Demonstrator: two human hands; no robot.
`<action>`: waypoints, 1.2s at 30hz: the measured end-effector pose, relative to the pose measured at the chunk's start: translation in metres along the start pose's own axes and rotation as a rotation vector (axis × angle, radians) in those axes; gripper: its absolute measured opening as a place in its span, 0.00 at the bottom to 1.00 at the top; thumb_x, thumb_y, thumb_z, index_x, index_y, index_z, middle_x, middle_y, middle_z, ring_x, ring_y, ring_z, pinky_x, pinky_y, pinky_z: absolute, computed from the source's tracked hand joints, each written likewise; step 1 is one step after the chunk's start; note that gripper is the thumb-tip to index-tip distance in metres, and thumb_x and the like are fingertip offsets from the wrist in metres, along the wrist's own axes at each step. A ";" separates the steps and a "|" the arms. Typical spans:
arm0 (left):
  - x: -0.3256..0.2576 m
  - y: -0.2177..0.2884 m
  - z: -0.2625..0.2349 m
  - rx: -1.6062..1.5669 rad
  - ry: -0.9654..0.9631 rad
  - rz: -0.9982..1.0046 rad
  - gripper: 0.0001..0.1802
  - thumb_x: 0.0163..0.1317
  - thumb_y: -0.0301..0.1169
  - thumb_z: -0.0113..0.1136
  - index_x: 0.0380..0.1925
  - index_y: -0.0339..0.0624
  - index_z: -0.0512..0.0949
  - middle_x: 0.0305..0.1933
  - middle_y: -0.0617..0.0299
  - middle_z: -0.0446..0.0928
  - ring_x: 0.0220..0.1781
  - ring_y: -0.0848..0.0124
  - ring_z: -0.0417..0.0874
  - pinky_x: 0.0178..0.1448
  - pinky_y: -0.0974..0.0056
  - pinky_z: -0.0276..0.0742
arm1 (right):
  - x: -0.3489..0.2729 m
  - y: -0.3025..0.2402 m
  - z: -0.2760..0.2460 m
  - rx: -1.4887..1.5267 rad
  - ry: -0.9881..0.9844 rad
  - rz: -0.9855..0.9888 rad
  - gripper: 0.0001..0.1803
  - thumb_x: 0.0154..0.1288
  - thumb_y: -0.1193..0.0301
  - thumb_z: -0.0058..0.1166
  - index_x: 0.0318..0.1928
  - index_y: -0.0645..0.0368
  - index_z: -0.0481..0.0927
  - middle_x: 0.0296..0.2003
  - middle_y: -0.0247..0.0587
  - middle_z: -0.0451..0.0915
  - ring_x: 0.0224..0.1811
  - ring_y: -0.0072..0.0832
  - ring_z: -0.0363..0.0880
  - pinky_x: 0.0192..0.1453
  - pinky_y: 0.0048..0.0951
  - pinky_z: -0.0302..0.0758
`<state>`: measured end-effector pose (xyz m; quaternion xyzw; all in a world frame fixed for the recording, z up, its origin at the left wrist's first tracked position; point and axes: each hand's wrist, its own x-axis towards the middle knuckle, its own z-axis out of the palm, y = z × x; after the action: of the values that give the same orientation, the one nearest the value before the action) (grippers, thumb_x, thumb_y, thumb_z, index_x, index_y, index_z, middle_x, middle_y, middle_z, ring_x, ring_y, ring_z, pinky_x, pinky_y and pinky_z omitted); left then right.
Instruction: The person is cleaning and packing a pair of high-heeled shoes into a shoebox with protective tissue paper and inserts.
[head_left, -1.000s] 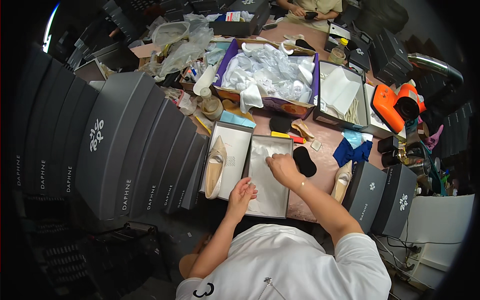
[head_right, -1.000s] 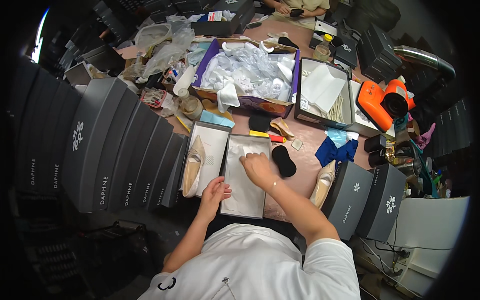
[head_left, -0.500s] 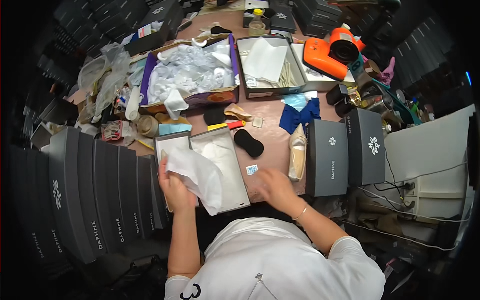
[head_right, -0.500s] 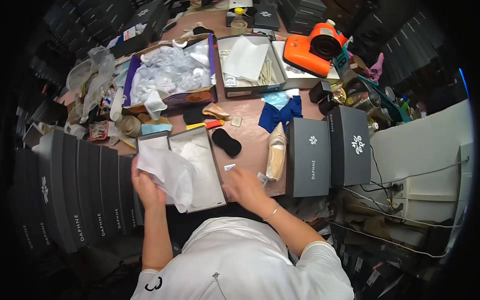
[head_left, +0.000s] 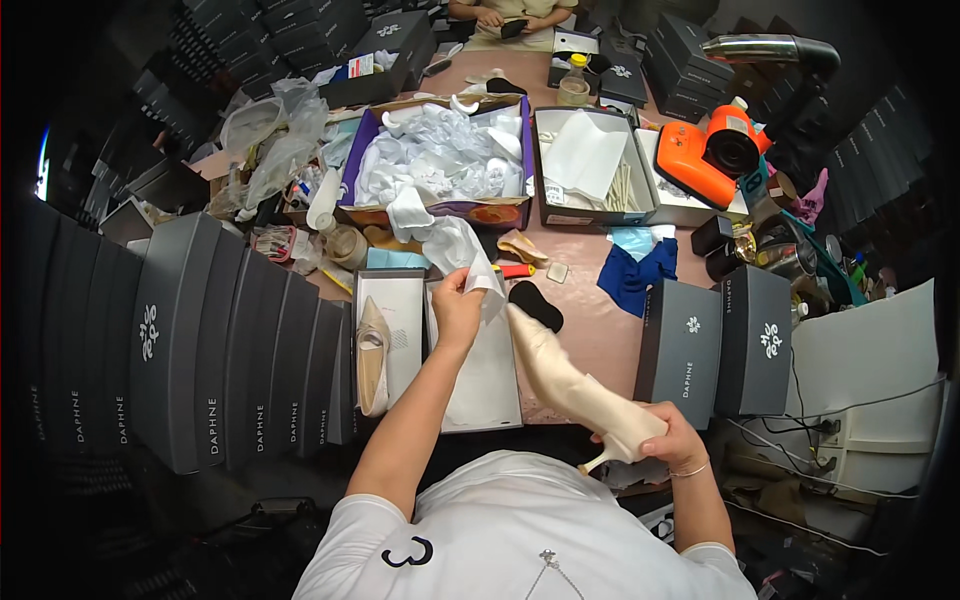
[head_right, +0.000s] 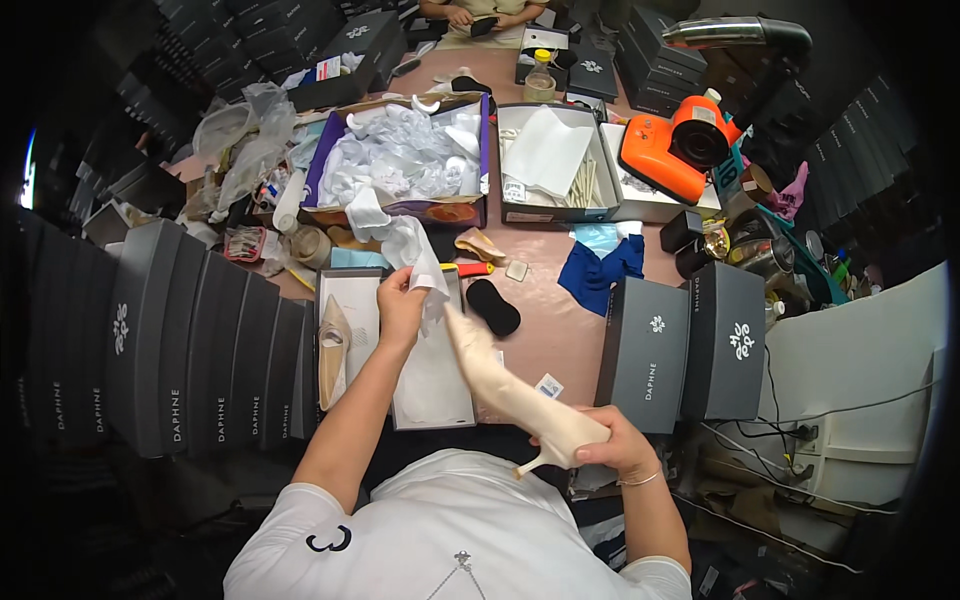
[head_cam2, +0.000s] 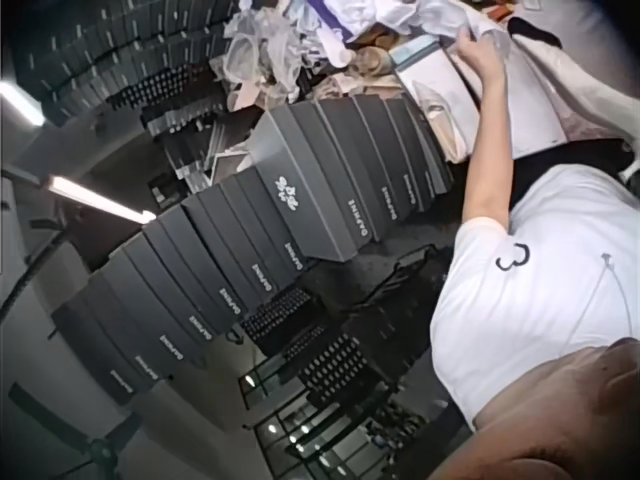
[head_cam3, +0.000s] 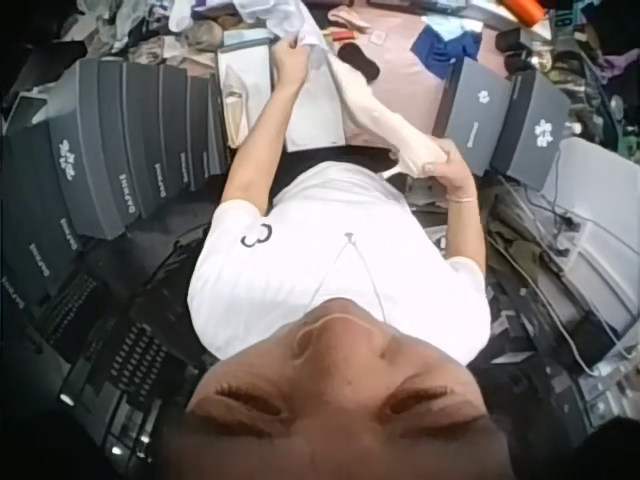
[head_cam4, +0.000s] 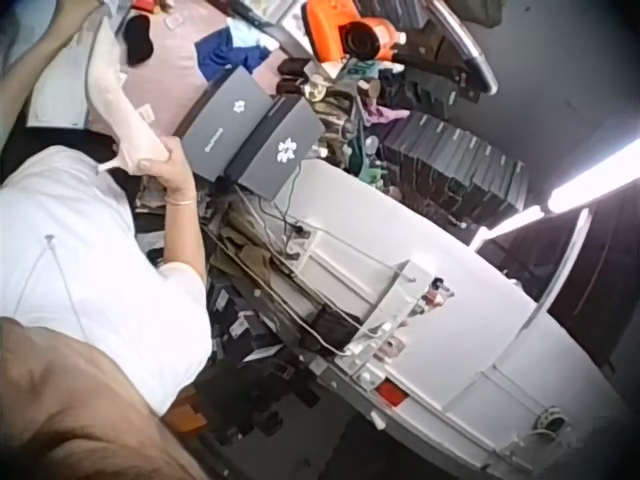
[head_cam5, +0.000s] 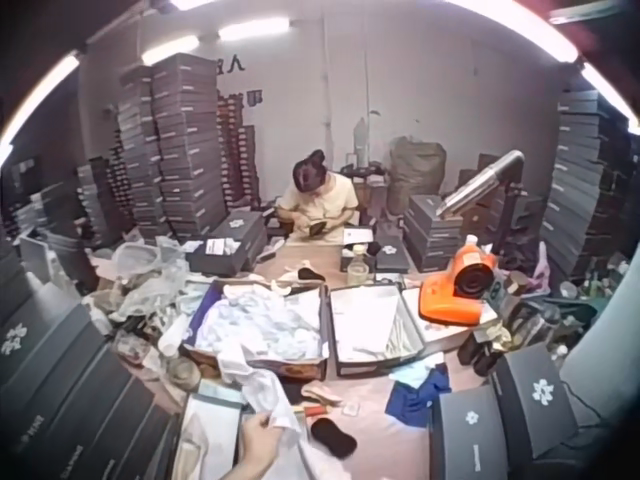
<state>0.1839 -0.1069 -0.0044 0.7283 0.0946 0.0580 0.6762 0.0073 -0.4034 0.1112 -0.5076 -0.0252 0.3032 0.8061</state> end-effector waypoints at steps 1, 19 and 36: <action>-0.009 0.018 0.002 -0.049 -0.013 -0.002 0.14 0.55 0.23 0.62 0.42 0.31 0.79 0.36 0.60 0.82 0.36 0.76 0.82 0.41 0.71 0.76 | 0.007 0.002 0.003 -0.043 -0.013 0.036 0.32 0.48 0.65 0.66 0.52 0.74 0.76 0.47 0.49 0.81 0.49 0.31 0.79 0.57 0.29 0.71; -0.119 0.075 -0.033 0.385 -0.166 0.516 0.18 0.50 0.18 0.58 0.44 0.38 0.79 0.30 0.52 0.76 0.29 0.57 0.79 0.34 0.63 0.74 | 0.073 0.036 0.032 0.446 0.111 0.007 0.30 0.60 0.65 0.58 0.58 0.72 0.67 0.50 0.51 0.76 0.52 0.36 0.78 0.55 0.36 0.78; 0.002 -0.098 -0.029 0.795 -0.428 0.075 0.32 0.58 0.25 0.56 0.64 0.38 0.60 0.53 0.37 0.70 0.54 0.43 0.73 0.55 0.51 0.72 | 0.059 0.065 -0.021 -1.508 0.292 0.223 0.23 0.55 0.71 0.61 0.50 0.67 0.72 0.43 0.58 0.77 0.44 0.54 0.77 0.46 0.43 0.76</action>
<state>0.1734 -0.0713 -0.0992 0.9300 -0.0589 -0.1102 0.3456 0.0321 -0.3704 0.0310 -0.9533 -0.0671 0.2137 0.2027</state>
